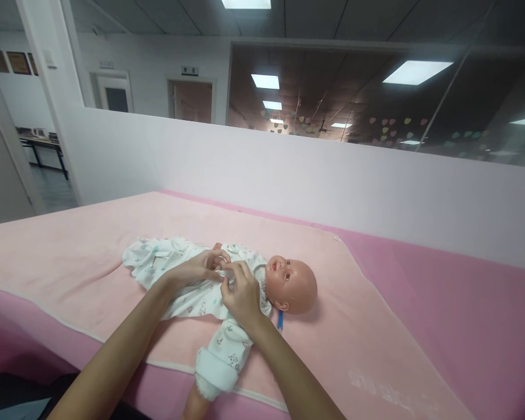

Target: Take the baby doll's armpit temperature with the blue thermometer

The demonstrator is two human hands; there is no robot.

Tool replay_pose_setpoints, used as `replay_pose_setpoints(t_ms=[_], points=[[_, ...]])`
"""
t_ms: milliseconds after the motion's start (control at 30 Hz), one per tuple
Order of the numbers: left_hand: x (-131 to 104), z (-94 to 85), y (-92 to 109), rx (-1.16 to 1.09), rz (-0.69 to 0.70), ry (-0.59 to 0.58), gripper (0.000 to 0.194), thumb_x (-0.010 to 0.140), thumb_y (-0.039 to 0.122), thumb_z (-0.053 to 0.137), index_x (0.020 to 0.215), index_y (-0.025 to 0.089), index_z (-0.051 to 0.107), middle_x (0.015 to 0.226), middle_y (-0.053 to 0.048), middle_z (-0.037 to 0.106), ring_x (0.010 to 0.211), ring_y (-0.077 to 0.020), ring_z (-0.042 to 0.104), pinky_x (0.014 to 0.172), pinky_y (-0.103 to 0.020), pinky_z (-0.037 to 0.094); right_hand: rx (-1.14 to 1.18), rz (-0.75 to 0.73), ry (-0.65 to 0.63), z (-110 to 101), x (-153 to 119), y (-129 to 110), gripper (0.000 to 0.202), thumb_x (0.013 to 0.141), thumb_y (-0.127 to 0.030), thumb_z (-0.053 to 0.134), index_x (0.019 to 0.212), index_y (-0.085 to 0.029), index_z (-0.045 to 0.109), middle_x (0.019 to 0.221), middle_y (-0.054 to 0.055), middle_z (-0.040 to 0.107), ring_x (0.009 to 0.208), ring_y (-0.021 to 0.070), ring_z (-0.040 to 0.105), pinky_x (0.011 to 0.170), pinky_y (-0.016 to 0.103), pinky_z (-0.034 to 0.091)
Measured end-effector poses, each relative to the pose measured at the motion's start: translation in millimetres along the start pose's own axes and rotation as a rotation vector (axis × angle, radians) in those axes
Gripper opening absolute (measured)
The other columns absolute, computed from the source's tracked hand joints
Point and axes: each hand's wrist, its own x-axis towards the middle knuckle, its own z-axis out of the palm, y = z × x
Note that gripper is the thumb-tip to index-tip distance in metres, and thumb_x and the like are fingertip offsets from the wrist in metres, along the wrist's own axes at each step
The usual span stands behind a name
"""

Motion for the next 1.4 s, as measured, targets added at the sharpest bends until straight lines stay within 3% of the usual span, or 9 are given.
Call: replay_pose_setpoints(t_ms=[333, 733, 1000, 1267, 1400], points=[[-0.2, -1.9, -3.0, 0.007, 0.004, 0.018, 0.037, 0.059, 0.013, 0.069, 0.093, 0.018, 0.054, 0.067, 0.002, 0.054, 0.068, -0.0116, 0.05, 0.063, -0.021, 0.037, 0.068, 0.03, 0.015, -1.6, 0.2, 0.3, 0.029, 0.068, -0.009, 0.046, 0.092, -0.021, 0.056, 0.091, 0.002, 0.057, 0.077, 0.015, 0.055, 0.059, 0.023, 0.042], [0.6, -1.6, -2.6, 0.038, 0.033, 0.027, 0.046, 0.059, 0.013, 0.07, 0.102, 0.02, 0.057, 0.064, 0.003, 0.056, 0.066, -0.0113, 0.051, 0.065, -0.023, 0.038, 0.046, 0.035, 0.053, 2.4, -0.2, 2.5, 0.018, 0.075, -0.012, 0.045, 0.085, -0.02, 0.057, 0.08, 0.002, 0.057, 0.062, 0.0117, 0.052, 0.053, 0.022, 0.036], [-0.3, -0.9, -1.5, 0.056, 0.009, 0.037, 0.03, 0.06, 0.016, 0.069, 0.088, 0.017, 0.06, 0.067, 0.0, 0.058, 0.066, -0.0123, 0.052, 0.061, -0.022, 0.039, 0.059, 0.041, 0.069, 4.6, -1.2, 4.7, 0.017, 0.078, -0.012, 0.043, 0.085, -0.02, 0.057, 0.081, 0.003, 0.057, 0.066, 0.0132, 0.053, 0.055, 0.022, 0.037], [-1.3, -0.1, 1.7, 0.037, 0.033, 0.006, 0.03, 0.063, 0.016, 0.066, 0.092, 0.017, 0.06, 0.084, -0.004, 0.059, 0.08, -0.0158, 0.053, 0.071, -0.025, 0.041, 0.092, 0.073, 0.105, 3.6, -0.3, 4.7, 0.016, 0.079, -0.014, 0.043, 0.085, -0.02, 0.057, 0.08, 0.002, 0.056, 0.069, 0.0136, 0.053, 0.057, 0.023, 0.038], [-1.0, -1.0, 1.5, 0.028, 0.018, 0.019, 0.031, 0.063, 0.016, 0.065, 0.093, 0.017, 0.059, 0.08, -0.003, 0.059, 0.077, -0.0158, 0.053, 0.066, -0.024, 0.041, 0.092, 0.061, 0.113, 4.0, -0.6, 4.9, 0.017, 0.079, -0.013, 0.043, 0.086, -0.02, 0.057, 0.08, 0.002, 0.056, 0.068, 0.0133, 0.053, 0.057, 0.023, 0.039]])
